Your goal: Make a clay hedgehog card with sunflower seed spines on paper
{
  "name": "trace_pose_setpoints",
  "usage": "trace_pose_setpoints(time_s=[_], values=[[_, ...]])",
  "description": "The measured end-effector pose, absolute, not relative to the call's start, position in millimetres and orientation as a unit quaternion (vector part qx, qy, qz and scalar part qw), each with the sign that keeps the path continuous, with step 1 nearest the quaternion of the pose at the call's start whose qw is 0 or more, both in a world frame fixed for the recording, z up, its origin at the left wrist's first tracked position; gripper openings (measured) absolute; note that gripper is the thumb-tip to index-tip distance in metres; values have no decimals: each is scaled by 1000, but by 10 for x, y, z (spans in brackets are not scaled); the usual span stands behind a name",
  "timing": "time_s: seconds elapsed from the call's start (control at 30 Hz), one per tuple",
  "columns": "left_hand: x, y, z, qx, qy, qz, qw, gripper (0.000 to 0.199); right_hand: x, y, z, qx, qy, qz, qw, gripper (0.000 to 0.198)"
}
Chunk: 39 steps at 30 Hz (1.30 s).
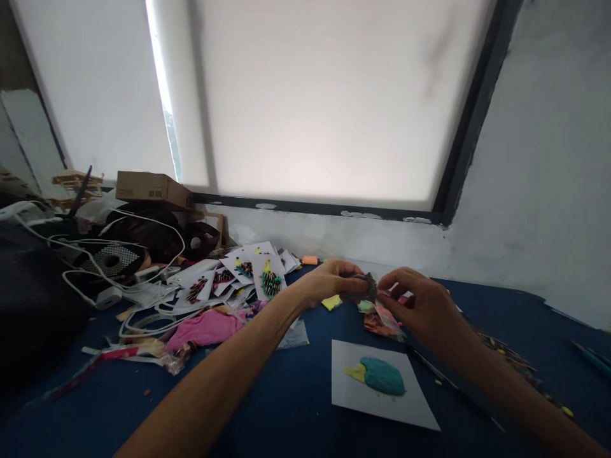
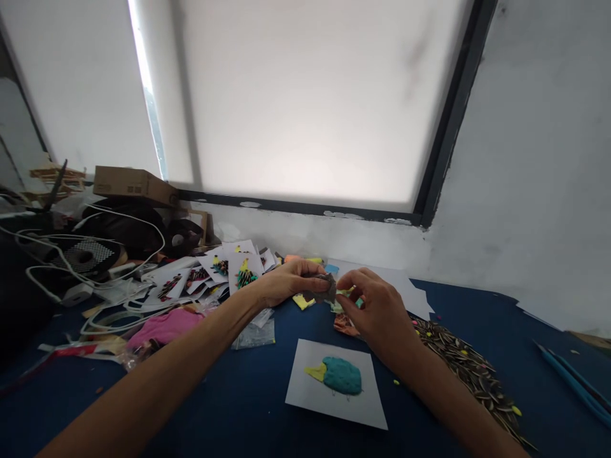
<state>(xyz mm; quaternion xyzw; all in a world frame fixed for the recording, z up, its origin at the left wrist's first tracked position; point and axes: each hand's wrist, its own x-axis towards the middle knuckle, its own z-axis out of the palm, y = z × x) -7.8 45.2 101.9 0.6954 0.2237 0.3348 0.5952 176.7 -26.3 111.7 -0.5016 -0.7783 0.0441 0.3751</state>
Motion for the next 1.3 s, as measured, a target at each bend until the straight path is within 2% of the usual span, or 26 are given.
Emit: trace_pose_setpoints(time_s=[0.2,0.53,0.83,0.93,1.03,1.17,1.23,1.3], values=[[-81,454,1020,699,232,317,597,44,1776,-256,1124,-487,-788,13,376,19],[-63,411,996,702,213,321,598,32,1773,-295,1119,-467,-813,-62,343,25],[29,380,989,621,218,352,666,33,1753,-265,1047,-461,-808,-136,340,18],[50,373,986,613,234,359,664,34,1735,-263,1044,-463,-800,-105,366,12],[40,407,976,622,261,371,638,35,1730,-283,1087,-471,-767,-4,436,12],[19,509,874,648,315,345,602,41,1766,-302,1171,-485,-712,100,497,22],[29,562,765,681,345,319,561,32,1779,-308,1196,-473,-715,116,502,18],[53,600,640,753,377,295,451,22,1769,-319,1206,-454,-736,131,485,12]])
